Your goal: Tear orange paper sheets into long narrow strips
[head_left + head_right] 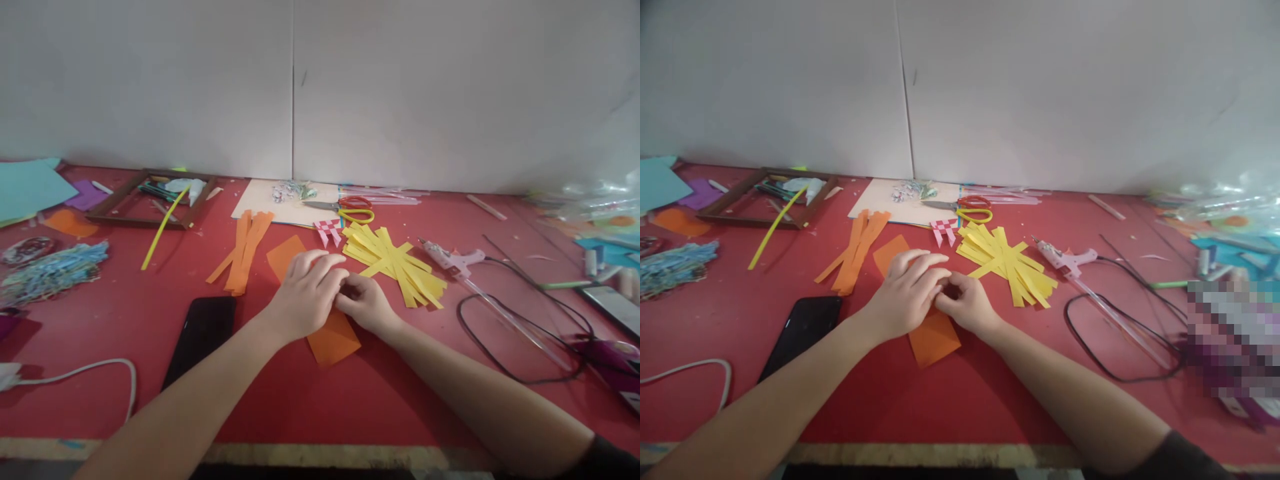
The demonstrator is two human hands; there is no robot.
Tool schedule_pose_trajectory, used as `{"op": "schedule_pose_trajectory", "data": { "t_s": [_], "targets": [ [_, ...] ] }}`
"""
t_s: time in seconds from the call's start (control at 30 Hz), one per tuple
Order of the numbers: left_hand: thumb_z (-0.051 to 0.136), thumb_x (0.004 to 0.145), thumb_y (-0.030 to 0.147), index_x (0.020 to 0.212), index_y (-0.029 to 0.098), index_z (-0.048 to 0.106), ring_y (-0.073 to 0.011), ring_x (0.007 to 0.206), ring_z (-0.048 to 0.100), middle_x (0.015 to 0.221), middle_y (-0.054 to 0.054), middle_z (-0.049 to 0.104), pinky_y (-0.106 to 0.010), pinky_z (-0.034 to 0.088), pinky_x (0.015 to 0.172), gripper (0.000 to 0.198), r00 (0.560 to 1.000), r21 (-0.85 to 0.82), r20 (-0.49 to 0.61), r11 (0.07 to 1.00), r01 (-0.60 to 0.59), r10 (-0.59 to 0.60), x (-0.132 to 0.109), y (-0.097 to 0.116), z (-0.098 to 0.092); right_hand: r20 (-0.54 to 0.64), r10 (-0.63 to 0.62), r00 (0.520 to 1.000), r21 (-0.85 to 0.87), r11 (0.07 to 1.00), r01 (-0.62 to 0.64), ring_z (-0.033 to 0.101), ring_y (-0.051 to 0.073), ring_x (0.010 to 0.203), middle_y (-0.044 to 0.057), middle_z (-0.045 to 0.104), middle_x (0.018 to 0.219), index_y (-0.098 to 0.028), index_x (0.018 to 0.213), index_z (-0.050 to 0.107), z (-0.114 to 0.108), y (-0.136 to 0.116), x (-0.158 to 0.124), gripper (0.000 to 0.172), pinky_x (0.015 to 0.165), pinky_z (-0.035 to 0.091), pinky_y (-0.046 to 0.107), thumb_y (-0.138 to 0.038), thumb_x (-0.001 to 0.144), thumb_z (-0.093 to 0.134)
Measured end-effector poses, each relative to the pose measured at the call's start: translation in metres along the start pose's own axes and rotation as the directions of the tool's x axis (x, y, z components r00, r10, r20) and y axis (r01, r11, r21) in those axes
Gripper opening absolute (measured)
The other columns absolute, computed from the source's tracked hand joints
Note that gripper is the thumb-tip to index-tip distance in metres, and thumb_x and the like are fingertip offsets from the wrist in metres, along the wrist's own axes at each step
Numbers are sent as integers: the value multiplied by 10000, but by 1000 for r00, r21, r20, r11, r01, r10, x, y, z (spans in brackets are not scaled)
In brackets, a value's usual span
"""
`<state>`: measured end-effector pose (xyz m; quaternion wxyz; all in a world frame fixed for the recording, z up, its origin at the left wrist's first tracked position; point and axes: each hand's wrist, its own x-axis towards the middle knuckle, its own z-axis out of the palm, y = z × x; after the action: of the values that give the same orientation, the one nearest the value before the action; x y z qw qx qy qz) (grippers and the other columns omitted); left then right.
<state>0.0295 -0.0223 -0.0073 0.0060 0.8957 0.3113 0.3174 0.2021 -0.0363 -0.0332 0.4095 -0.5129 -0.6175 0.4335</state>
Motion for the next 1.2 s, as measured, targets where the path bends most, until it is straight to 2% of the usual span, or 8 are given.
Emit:
{"op": "schedule_pose_trajectory", "data": {
  "t_s": [0.17,0.47,0.67,0.83,0.97,1.03,1.13,1.2],
  "targets": [
    [453,922,99,972,149,617,-322,1229,434,1233,-147,610,-511,374,1046,179,1000,68,25,998,-11,9,-3,-10,-2,17,2,1000,-23,1000,-1,456,113,554,-32,539,611,-204,663,560,0,-1,0,28,541,372,258,-183,661,579],
    [507,923,173,845,212,689,-344,1232,379,1309,-112,477,-600,329,1056,202,988,63,153,998,15,-25,0,-20,-14,55,25,998,-10,1000,-24,449,109,560,-31,541,631,-206,677,553,-1,6,-1,38,536,354,246,-174,665,569],
    [520,915,147,848,221,706,-340,1271,342,1390,-95,421,-626,254,1110,210,988,71,149,997,33,-43,0,-25,-14,37,39,999,-3,999,-39,425,100,540,-34,524,613,-203,664,553,-1,3,2,19,522,341,244,-195,663,570],
    [548,915,156,827,234,710,-337,1271,337,1398,-77,431,-596,309,1096,200,991,91,70,990,108,-114,-1,-34,-15,60,74,995,14,997,-75,426,96,525,-36,520,607,-203,659,552,-2,1,3,30,504,334,244,-207,662,582],
    [553,930,187,821,228,710,-346,1283,363,1373,-89,456,-576,346,1088,196,969,179,-73,953,245,-236,1,-41,-15,70,85,994,19,996,-86,451,101,542,-27,542,624,-200,670,573,-2,3,3,6,524,358,250,-201,666,578],
    [550,931,183,818,228,705,-351,1297,379,1372,-90,464,-570,342,1096,197,937,211,-169,917,338,-307,2,-44,-16,65,89,994,33,995,-91,460,105,552,-23,545,625,-201,662,572,-2,2,2,9,530,363,254,-202,658,579],
    [565,912,163,810,221,696,-370,1306,390,1379,-100,473,-592,309,1105,176,854,204,-307,848,489,-419,3,-48,-19,85,113,990,62,991,-119,447,103,540,-26,531,606,-199,633,562,-3,-1,0,13,518,347,255,-195,628,573],
    [573,908,167,815,221,696,-382,1311,386,1383,-113,469,-611,289,1101,163,814,185,-352,818,544,-462,3,-50,-20,92,125,988,94,987,-134,434,98,526,-29,522,588,-197,610,559,-3,-3,-2,13,511,331,255,-188,611,569]
  ]
}}
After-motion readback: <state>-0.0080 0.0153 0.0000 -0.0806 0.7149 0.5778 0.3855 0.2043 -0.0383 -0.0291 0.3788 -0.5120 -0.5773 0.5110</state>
